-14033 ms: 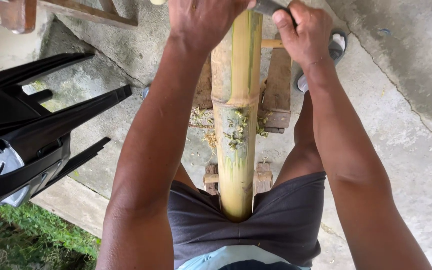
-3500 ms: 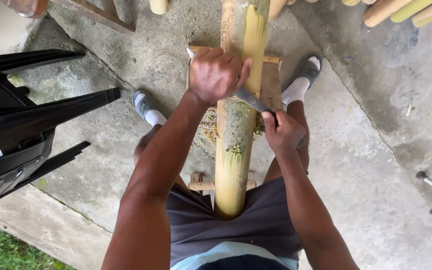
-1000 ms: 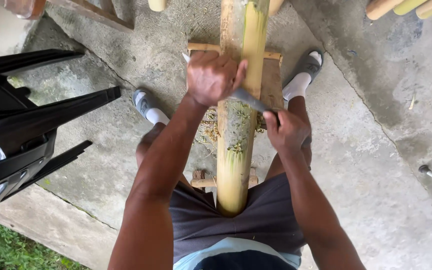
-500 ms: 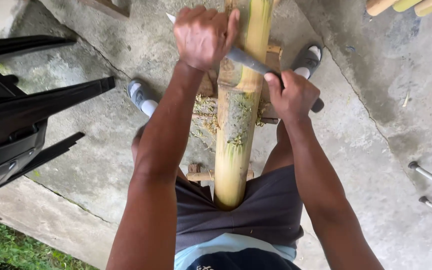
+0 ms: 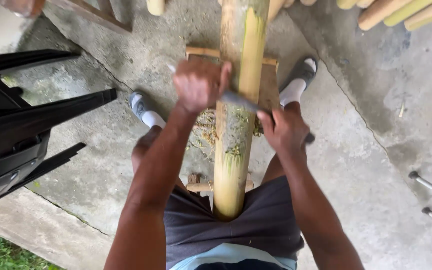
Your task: Scraping the outer green layer of a bamboo pole using a knife.
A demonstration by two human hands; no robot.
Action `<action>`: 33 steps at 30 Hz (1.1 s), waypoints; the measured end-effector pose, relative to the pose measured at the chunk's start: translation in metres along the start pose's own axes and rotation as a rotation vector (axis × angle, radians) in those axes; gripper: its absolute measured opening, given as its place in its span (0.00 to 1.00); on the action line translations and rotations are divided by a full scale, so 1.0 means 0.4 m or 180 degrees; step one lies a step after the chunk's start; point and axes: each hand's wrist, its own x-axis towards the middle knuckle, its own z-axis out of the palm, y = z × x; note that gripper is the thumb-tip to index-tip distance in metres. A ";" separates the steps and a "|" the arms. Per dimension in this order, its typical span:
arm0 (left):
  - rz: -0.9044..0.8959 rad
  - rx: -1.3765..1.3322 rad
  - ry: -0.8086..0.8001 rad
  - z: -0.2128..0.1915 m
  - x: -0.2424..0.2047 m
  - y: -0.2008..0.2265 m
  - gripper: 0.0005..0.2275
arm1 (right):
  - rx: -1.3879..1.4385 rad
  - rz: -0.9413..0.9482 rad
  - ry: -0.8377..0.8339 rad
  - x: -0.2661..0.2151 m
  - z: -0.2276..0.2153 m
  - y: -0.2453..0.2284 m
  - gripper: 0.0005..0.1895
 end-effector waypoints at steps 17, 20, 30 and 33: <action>0.0380 -0.0104 -0.0334 0.058 0.088 0.019 0.24 | 0.0332 0.0533 0.0109 -0.026 0.118 0.092 0.29; 0.0477 0.0011 -0.0184 0.056 0.119 0.025 0.25 | 0.0569 0.0764 -0.0044 -0.042 0.143 0.090 0.31; 0.0625 -0.0316 -0.1057 0.064 0.172 0.045 0.25 | 0.0501 0.1084 0.0130 -0.060 0.122 0.016 0.26; 0.0822 -0.0104 -0.1089 0.054 0.183 0.056 0.25 | 0.0796 0.1305 0.0151 -0.069 0.131 0.001 0.24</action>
